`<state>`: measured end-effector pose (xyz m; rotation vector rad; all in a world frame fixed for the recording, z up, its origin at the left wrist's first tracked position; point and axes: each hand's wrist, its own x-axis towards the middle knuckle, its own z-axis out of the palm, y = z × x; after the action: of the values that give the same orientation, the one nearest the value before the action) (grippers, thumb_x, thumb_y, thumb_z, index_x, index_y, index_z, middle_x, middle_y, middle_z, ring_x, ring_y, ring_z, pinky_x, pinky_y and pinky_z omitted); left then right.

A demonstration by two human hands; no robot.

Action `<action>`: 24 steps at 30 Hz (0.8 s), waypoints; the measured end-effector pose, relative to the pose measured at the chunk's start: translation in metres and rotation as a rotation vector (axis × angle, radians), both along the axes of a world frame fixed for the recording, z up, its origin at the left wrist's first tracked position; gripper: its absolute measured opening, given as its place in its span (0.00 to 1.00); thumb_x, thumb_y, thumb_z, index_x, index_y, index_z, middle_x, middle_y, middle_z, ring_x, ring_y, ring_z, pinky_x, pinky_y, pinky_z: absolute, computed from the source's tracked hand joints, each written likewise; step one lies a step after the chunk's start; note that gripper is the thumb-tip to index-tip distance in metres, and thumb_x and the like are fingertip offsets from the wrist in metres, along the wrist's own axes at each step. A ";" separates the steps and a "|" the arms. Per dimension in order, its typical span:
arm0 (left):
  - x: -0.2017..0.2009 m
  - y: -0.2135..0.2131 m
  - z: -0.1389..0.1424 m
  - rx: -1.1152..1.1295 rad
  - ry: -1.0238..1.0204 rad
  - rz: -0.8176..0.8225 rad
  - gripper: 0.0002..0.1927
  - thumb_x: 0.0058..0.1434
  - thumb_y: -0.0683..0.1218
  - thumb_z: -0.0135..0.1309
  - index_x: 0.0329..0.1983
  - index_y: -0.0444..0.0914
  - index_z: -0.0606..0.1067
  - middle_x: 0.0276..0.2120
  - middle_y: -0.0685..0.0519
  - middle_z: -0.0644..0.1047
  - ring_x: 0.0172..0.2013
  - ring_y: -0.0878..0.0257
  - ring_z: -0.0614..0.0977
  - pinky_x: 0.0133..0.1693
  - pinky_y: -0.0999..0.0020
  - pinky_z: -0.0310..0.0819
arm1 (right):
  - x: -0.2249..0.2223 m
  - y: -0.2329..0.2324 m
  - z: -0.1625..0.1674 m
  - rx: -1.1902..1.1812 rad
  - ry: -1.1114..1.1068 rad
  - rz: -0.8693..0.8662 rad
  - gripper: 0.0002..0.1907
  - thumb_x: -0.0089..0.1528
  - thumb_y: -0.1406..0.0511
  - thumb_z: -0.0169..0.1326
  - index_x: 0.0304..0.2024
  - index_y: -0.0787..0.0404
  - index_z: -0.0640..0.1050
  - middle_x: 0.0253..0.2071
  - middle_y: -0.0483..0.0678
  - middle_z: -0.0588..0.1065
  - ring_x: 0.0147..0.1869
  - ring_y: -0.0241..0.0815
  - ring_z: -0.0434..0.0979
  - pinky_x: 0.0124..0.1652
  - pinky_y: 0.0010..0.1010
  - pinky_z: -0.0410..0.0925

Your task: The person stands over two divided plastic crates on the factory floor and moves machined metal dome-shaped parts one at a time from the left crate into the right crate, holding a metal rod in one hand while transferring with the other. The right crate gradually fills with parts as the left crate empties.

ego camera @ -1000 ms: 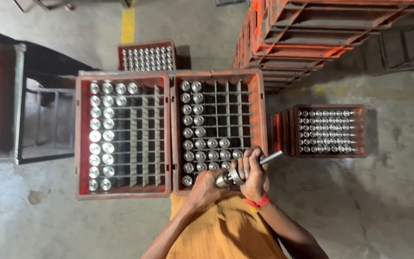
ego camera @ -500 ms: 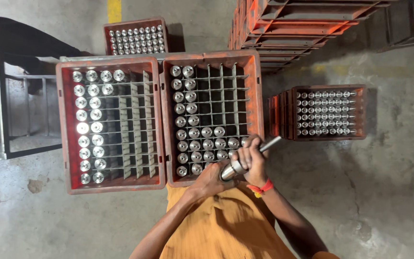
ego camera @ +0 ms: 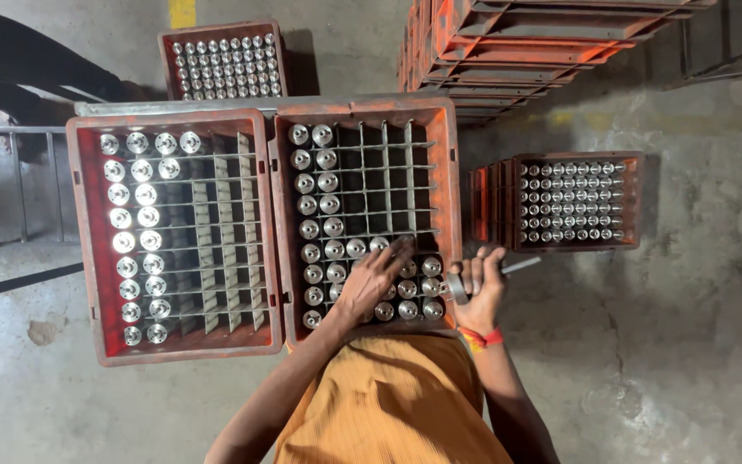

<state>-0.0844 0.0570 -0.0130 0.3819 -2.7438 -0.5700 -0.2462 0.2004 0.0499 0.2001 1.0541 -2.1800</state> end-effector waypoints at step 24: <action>0.090 -0.314 0.059 -0.048 -0.478 0.810 0.38 0.64 0.57 0.60 0.73 0.42 0.60 0.31 0.39 0.82 0.24 0.43 0.82 0.24 0.50 0.73 | 0.034 0.018 -0.033 0.096 -0.042 0.078 0.19 0.74 0.52 0.43 0.38 0.59 0.72 0.16 0.35 0.51 0.19 0.29 0.50 0.37 0.32 0.67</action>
<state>0.0058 -0.2569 0.0464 1.6808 -2.6482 -0.2002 -0.2123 0.2180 0.0166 0.2430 1.1257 -2.0495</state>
